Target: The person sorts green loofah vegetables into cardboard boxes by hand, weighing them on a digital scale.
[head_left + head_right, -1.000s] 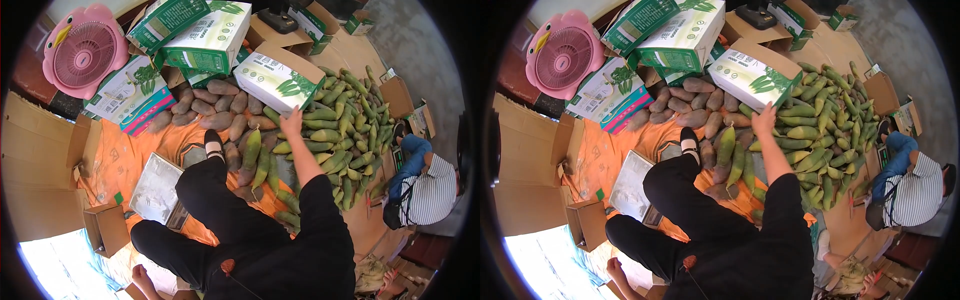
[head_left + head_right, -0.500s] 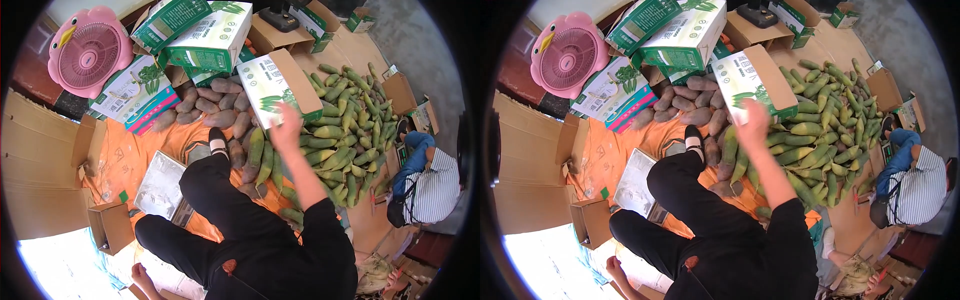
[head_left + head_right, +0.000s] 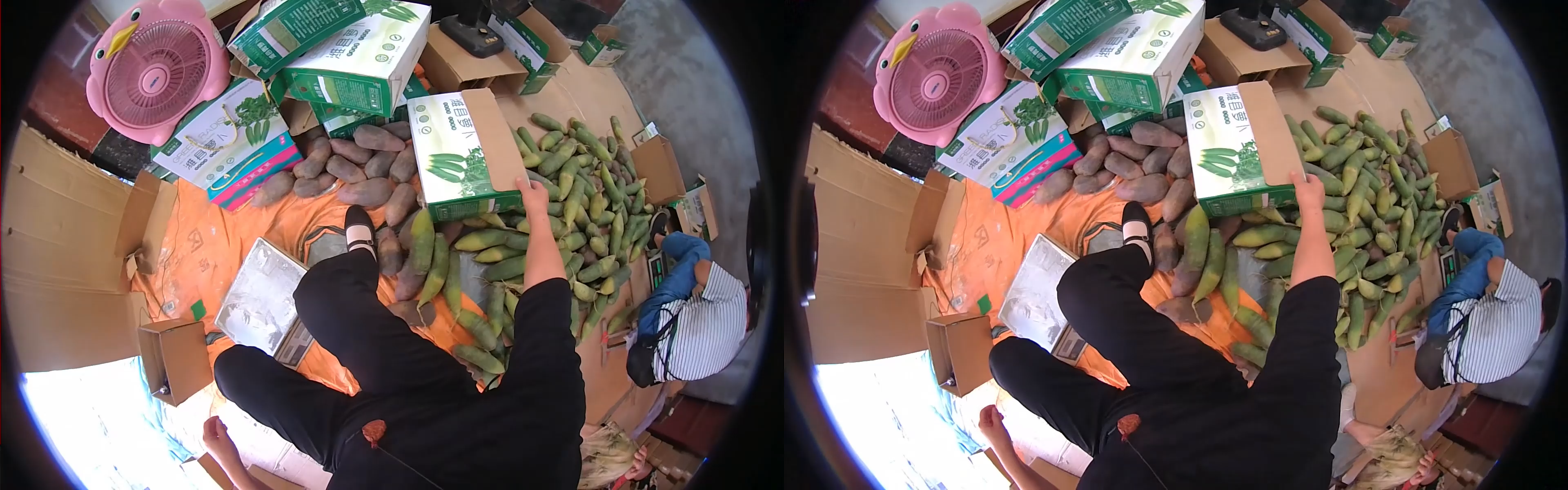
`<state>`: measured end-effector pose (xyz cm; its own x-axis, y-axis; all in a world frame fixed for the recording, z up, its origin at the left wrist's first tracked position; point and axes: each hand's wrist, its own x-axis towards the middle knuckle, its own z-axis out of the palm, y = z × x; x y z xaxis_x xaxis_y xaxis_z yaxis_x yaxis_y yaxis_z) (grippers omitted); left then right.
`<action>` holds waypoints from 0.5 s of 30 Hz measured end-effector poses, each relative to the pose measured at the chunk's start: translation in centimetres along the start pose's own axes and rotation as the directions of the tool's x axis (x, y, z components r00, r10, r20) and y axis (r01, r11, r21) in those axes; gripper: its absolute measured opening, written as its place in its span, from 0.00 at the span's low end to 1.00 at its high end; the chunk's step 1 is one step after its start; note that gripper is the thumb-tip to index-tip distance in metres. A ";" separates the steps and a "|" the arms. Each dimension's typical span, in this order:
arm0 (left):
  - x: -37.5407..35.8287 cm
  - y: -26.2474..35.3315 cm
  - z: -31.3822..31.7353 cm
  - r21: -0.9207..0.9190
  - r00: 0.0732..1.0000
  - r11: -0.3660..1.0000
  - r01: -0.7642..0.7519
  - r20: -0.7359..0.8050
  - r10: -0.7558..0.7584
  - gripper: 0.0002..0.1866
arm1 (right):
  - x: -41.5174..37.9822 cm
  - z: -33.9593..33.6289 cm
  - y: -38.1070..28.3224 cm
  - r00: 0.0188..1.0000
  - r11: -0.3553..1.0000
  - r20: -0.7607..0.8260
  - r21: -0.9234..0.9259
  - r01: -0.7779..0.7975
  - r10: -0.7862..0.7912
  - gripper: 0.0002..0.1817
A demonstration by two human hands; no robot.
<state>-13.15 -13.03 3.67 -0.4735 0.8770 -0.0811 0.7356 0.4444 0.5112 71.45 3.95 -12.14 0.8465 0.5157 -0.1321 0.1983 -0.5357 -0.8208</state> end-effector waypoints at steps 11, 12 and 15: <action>-0.4 2.5 -0.4 -0.056 1.000 0.998 -0.002 -0.021 0.001 0.10 | -6.5 2.2 -7.8 0.833 0.861 0.534 0.346 -0.374 0.147 0.21; -0.4 3.0 -0.6 -0.057 1.000 0.998 0.009 -0.014 -0.010 0.10 | -7.3 2.6 -7.6 0.843 0.841 0.527 0.403 -0.361 0.109 0.20; -0.3 2.2 -0.9 -0.132 0.999 0.991 -0.023 -0.042 0.018 0.10 | -9.9 2.7 -7.3 0.889 0.828 0.451 0.470 -0.305 0.071 0.19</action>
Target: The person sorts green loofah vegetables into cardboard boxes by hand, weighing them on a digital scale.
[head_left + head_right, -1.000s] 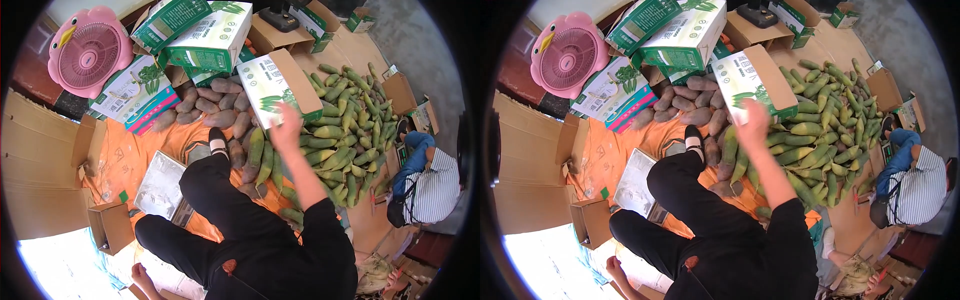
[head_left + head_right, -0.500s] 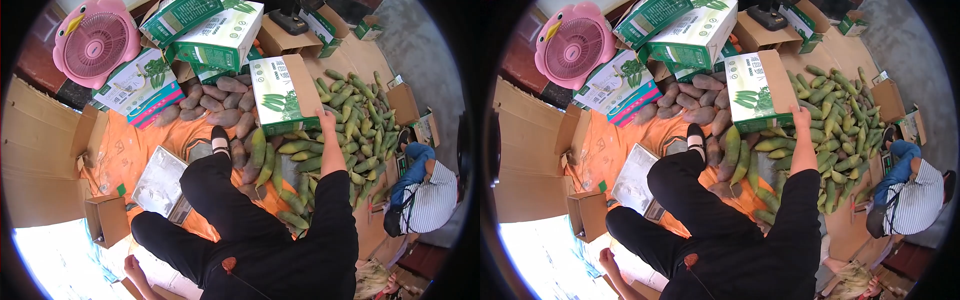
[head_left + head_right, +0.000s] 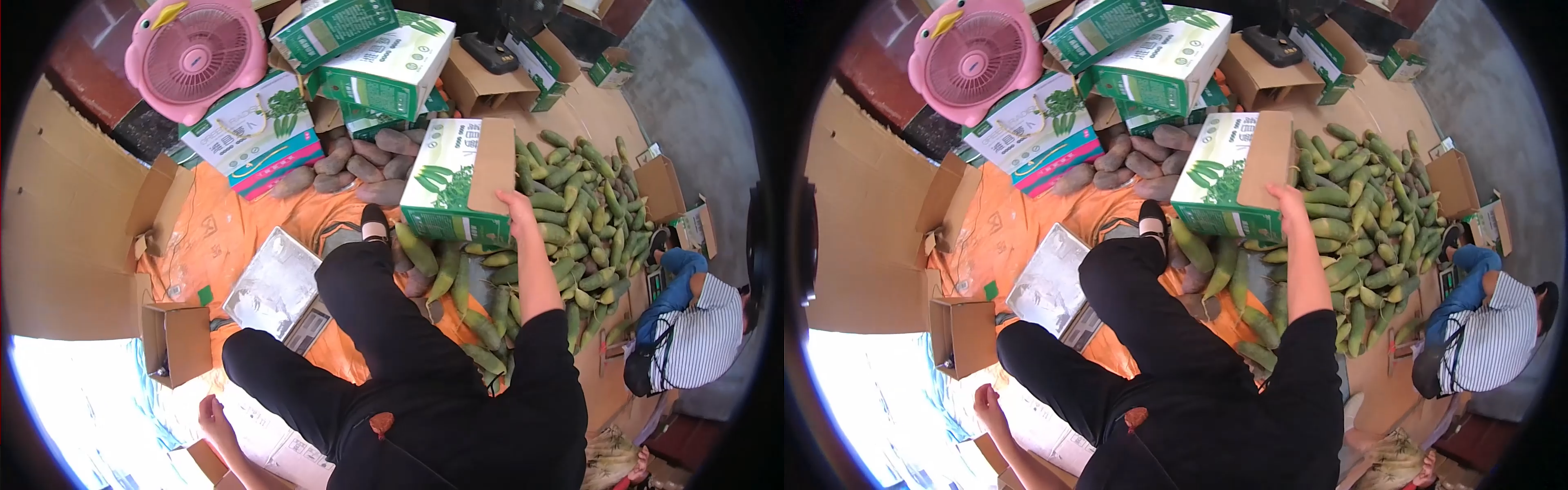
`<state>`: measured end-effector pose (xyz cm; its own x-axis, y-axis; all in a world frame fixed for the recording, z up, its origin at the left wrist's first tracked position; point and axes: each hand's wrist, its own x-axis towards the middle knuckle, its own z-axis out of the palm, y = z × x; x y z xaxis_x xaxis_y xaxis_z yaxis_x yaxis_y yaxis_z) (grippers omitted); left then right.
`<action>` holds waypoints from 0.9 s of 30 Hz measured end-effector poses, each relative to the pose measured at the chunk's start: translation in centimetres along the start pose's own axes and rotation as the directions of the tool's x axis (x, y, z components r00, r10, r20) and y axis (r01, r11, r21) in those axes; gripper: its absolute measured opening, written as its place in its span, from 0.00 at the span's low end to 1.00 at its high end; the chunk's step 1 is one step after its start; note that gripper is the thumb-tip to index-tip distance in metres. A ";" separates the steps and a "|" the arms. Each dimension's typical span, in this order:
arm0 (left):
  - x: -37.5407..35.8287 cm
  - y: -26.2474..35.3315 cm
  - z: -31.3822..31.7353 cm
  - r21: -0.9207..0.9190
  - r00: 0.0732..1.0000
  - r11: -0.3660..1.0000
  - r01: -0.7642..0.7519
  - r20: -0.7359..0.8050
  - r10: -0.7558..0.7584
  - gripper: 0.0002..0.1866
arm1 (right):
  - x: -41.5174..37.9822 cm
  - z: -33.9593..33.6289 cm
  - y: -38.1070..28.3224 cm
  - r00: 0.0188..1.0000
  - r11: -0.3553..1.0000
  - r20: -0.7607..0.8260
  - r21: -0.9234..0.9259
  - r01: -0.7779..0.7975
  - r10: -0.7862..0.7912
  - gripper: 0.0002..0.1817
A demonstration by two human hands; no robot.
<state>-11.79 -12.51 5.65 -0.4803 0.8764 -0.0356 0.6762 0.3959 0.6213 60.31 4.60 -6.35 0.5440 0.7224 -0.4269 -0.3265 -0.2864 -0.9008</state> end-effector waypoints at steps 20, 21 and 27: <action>0.2 10.6 -1.4 -0.125 0.918 0.916 -0.382 -0.168 0.360 0.05 | -25.0 7.8 -16.3 0.543 0.467 0.250 -0.305 0.830 -0.802 0.13; 0.1 11.2 -1.5 -0.128 0.918 0.914 -0.384 -0.163 0.363 0.05 | -25.9 8.9 -16.9 0.545 0.467 0.247 -0.310 0.828 -0.802 0.13; -0.8 14.9 -1.4 -0.095 0.821 0.823 -0.560 -0.200 0.535 0.06 | -26.7 18.0 -18.4 0.162 0.052 0.580 -0.201 0.978 -0.798 0.08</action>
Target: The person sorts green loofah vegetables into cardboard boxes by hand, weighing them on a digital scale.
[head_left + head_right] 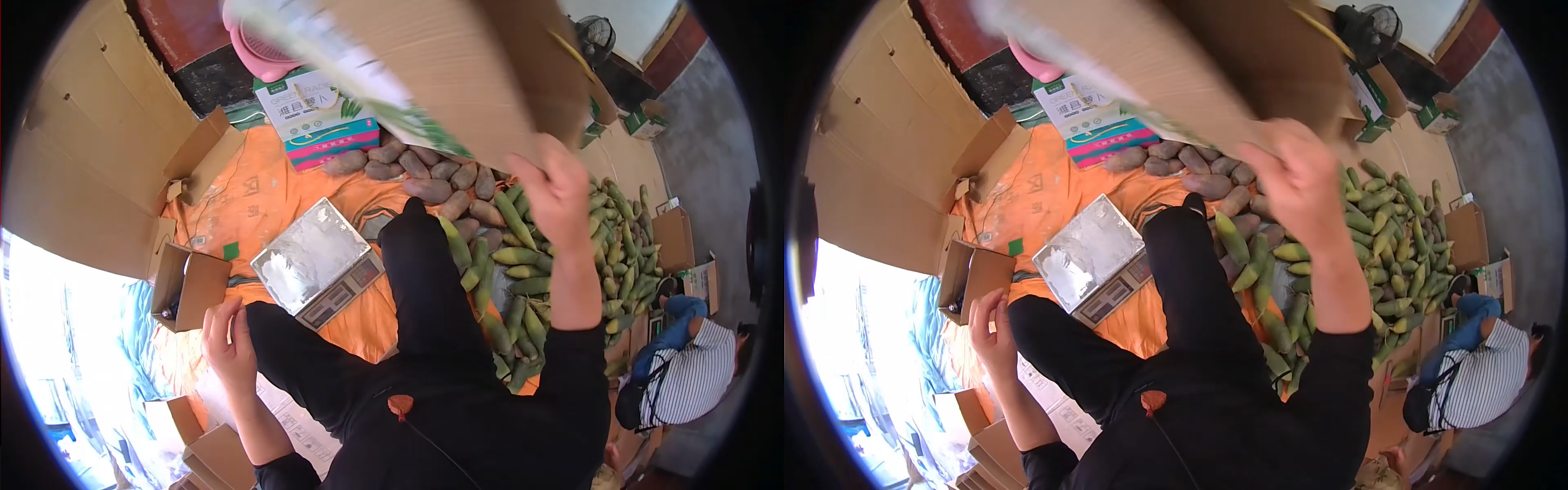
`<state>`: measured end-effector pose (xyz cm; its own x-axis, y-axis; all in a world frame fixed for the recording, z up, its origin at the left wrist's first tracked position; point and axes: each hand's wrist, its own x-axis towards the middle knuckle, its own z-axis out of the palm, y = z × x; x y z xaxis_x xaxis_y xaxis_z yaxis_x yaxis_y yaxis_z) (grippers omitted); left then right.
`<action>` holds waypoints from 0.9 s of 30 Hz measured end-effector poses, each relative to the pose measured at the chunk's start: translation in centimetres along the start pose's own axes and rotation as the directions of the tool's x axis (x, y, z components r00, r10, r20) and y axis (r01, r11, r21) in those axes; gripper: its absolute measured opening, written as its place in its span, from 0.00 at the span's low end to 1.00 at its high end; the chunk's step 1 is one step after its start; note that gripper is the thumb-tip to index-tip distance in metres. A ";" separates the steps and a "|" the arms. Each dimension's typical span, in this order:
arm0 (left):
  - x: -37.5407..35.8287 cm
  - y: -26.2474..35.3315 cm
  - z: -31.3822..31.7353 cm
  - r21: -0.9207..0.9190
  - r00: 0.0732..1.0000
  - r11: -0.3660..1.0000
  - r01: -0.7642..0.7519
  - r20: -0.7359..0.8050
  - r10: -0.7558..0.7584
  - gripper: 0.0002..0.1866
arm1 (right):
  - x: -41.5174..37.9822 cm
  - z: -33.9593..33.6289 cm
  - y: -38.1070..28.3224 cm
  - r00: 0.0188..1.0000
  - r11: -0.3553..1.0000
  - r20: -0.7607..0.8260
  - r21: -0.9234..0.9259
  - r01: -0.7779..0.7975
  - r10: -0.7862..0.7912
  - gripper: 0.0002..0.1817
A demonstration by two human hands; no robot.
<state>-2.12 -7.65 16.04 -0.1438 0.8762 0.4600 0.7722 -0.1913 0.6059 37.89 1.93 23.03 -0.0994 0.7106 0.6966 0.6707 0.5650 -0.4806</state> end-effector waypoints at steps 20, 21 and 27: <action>-0.3 -6.7 7.5 0.504 0.820 0.863 0.039 0.477 -0.316 0.19 | -2.2 22.4 2.4 0.412 0.821 0.772 0.239 0.518 -0.485 0.05; -0.6 -7.3 8.2 0.433 0.765 0.895 0.104 0.541 -0.350 0.13 | -2.3 22.3 2.6 0.411 0.813 0.766 0.240 0.530 -0.495 0.05; -0.9 -7.2 10.4 0.396 0.815 0.917 0.052 0.513 -0.268 0.09 | -1.1 19.0 7.1 0.866 0.940 0.370 0.184 0.288 -0.337 0.09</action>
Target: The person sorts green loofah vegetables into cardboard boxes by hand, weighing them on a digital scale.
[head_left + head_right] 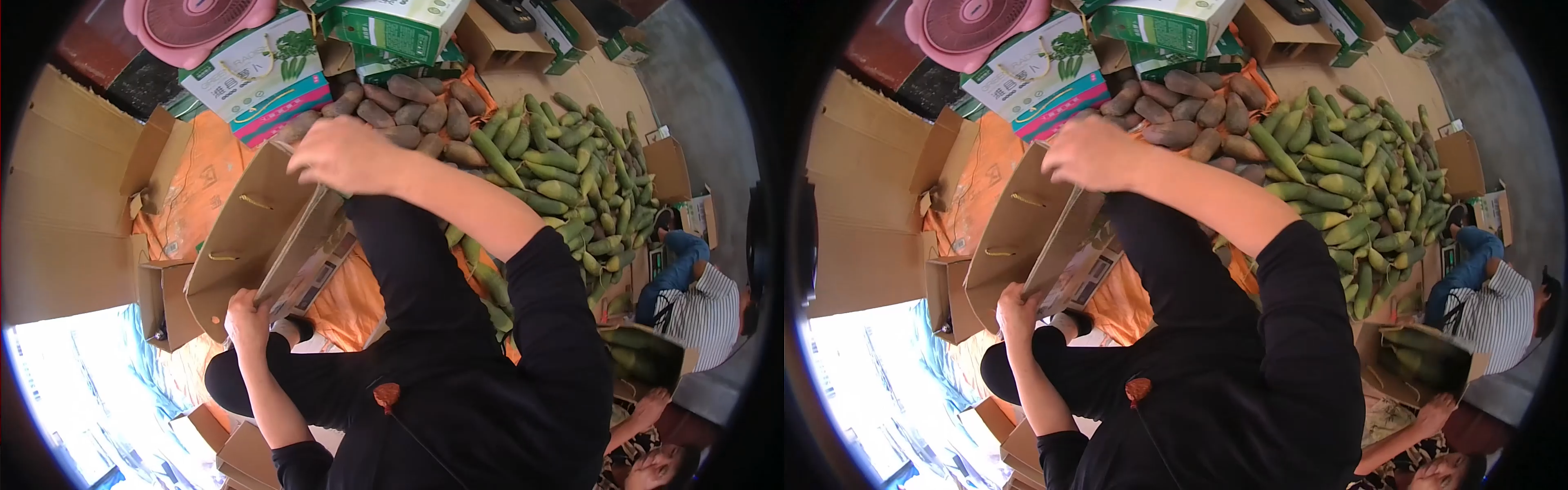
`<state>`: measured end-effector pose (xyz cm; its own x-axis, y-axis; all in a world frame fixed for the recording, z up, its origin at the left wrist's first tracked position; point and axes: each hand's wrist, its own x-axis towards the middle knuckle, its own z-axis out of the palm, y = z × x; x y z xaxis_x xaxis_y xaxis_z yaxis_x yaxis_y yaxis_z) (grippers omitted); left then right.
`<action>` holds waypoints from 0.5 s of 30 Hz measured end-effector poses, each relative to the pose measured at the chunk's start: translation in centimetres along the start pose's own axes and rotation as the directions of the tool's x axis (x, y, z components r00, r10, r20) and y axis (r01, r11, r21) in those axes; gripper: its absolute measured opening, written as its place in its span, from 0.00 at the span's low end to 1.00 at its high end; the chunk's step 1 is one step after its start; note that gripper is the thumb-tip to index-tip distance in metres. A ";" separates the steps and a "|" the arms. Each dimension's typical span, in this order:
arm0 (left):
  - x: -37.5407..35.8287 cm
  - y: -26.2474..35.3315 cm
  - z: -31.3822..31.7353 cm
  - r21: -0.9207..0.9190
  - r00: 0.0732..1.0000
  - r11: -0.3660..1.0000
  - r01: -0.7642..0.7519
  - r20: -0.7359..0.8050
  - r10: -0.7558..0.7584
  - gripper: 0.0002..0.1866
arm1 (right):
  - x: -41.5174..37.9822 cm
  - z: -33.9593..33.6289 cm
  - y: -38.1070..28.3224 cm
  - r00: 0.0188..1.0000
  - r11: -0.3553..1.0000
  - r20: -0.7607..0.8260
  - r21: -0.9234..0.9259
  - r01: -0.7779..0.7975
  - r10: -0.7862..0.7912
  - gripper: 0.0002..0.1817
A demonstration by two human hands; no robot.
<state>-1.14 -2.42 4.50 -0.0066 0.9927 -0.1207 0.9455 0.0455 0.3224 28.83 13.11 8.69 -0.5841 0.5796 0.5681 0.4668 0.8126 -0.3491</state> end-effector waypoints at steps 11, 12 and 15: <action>1.5 -1.4 3.7 0.125 1.000 0.992 0.011 0.001 -0.012 0.08 | -26.7 3.2 11.5 0.244 0.245 -0.014 0.056 -0.968 0.970 0.20; 1.5 -1.0 3.7 0.123 1.000 0.992 0.011 0.009 -0.013 0.08 | -27.6 4.0 10.9 0.200 0.200 0.008 -0.001 -0.980 0.980 0.23; 1.7 -0.6 3.8 0.133 1.000 0.991 0.020 -0.013 -0.018 0.07 | -29.2 6.9 9.9 0.100 0.102 0.038 -0.055 -0.993 0.994 0.27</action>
<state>-0.51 -1.17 0.58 -0.0282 0.9930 -0.1148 0.9800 0.0501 0.1924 45.92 4.63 -16.43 0.3807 0.8680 -0.3188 0.6644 -0.4966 -0.5585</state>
